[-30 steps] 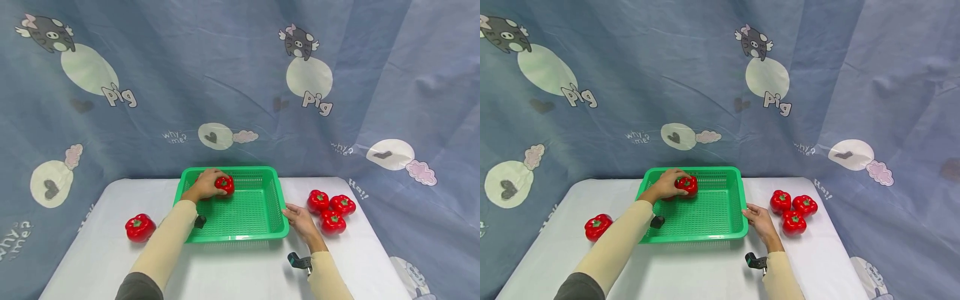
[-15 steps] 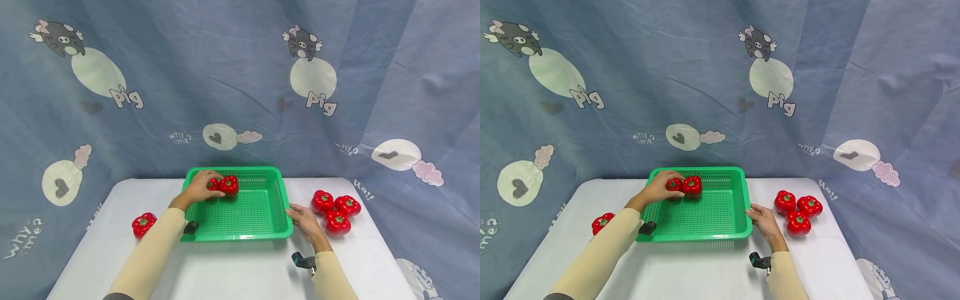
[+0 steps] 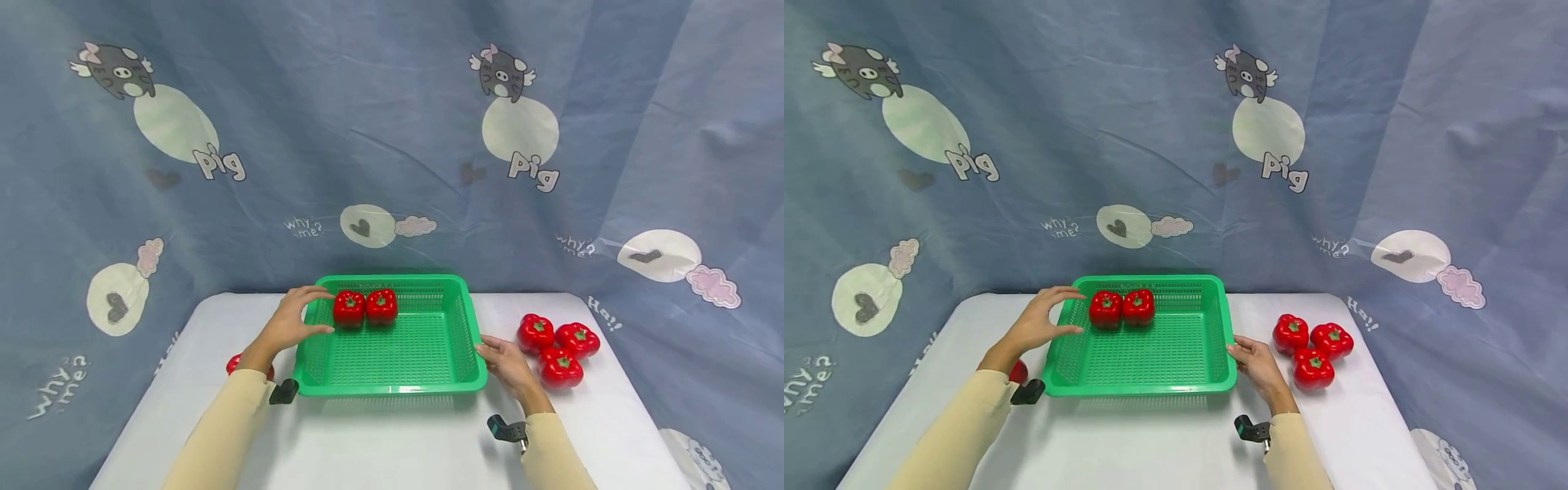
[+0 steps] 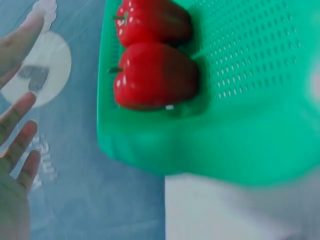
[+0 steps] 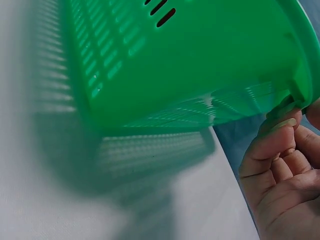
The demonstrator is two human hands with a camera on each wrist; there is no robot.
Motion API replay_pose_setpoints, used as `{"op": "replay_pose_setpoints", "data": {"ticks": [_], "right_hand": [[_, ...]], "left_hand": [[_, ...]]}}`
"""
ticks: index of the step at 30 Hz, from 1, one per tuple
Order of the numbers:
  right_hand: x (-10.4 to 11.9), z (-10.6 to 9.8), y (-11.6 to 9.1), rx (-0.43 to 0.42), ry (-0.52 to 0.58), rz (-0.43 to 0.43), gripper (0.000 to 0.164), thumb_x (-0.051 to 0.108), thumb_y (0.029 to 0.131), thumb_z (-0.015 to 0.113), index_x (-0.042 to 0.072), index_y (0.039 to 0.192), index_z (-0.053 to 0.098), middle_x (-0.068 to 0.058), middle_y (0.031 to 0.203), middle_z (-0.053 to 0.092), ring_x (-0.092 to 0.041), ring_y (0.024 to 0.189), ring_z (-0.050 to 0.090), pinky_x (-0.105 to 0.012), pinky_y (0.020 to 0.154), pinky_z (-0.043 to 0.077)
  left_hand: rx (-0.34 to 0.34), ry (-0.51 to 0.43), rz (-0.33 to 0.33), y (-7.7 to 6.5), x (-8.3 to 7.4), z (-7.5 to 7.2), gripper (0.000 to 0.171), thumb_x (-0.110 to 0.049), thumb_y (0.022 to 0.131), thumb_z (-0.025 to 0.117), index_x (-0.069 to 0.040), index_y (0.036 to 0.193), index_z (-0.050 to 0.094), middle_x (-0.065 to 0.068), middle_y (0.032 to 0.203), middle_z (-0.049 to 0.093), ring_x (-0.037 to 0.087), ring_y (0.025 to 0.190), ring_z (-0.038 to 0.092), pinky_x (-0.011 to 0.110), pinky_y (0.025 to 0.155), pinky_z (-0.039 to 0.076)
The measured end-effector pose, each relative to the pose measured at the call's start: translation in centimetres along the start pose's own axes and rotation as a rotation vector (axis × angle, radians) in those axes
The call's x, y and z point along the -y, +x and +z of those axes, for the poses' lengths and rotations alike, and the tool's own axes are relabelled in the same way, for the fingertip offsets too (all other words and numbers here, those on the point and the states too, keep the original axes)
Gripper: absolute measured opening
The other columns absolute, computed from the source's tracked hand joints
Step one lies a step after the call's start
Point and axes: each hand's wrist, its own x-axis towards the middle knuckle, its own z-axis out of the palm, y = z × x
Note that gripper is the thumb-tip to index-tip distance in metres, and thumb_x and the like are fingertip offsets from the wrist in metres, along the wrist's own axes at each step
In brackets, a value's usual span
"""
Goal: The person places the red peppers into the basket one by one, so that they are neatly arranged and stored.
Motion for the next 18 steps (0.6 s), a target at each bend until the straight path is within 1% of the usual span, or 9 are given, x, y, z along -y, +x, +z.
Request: {"op": "replay_pose_setpoints", "data": {"ticks": [3, 8, 11, 13, 16, 18], "right_hand": [[0.2, 0.0, -0.1, 0.005, 0.000, 0.003, 0.045, 0.012, 0.097, 0.056, -0.007, 0.137, 0.047, -0.023, 0.123, 0.061, -0.016, 0.088, 0.063, -0.024, 0.075, 0.053], [0.4, 0.2, -0.3, 0.014, 0.009, 0.016, 0.046, 0.012, 0.097, 0.057, -0.007, 0.137, 0.046, -0.020, 0.121, 0.064, -0.015, 0.087, 0.063, -0.024, 0.075, 0.053], [0.3, 0.3, -0.3, 0.020, 0.018, 0.012, 0.046, 0.011, 0.098, 0.056, -0.008, 0.138, 0.045, -0.020, 0.120, 0.064, -0.015, 0.089, 0.063, -0.024, 0.075, 0.053], [0.2, 0.3, -0.3, 0.024, 0.016, 0.005, 0.047, 0.011, 0.098, 0.056, -0.009, 0.138, 0.044, -0.021, 0.121, 0.063, -0.017, 0.091, 0.064, -0.024, 0.075, 0.054], [0.1, 0.1, -0.3, 0.019, 0.012, 0.001, 0.047, 0.011, 0.098, 0.056, -0.009, 0.138, 0.044, -0.023, 0.124, 0.061, -0.018, 0.093, 0.065, -0.023, 0.076, 0.054], [0.2, -0.1, -0.4, 0.018, 0.008, -0.001, 0.047, 0.012, 0.098, 0.056, -0.009, 0.138, 0.043, -0.023, 0.124, 0.060, -0.019, 0.094, 0.065, -0.023, 0.077, 0.054]], "left_hand": [[-0.032, 0.001, -0.007, -1.3, 0.6, -0.4, 0.062, -0.023, 0.074, 0.085, -0.010, 0.128, 0.060, 0.016, 0.138, 0.049, 0.040, 0.129, 0.036, 0.066, 0.106, 0.024], [-0.068, 0.020, -0.055, -3.7, 2.2, -1.0, 0.065, -0.021, 0.073, 0.085, -0.008, 0.130, 0.058, 0.018, 0.138, 0.048, 0.041, 0.130, 0.036, 0.065, 0.105, 0.027], [-0.073, 0.010, -0.081, -5.0, 3.0, -1.3, 0.065, -0.020, 0.072, 0.085, -0.009, 0.130, 0.057, 0.017, 0.140, 0.047, 0.041, 0.131, 0.035, 0.065, 0.106, 0.026], [-0.075, 0.007, -0.098, -5.8, 3.6, -1.4, 0.065, -0.020, 0.072, 0.085, -0.010, 0.130, 0.057, 0.017, 0.141, 0.046, 0.041, 0.132, 0.035, 0.066, 0.106, 0.024], [-0.076, 0.008, -0.125, -6.7, 4.3, -1.6, 0.064, -0.019, 0.073, 0.085, -0.010, 0.130, 0.057, 0.017, 0.141, 0.046, 0.042, 0.132, 0.034, 0.068, 0.105, 0.022], [-0.069, 0.008, -0.159, -7.2, 4.8, -1.7, 0.064, -0.020, 0.074, 0.084, -0.011, 0.131, 0.057, 0.018, 0.141, 0.045, 0.042, 0.132, 0.033, 0.070, 0.104, 0.023]]}}
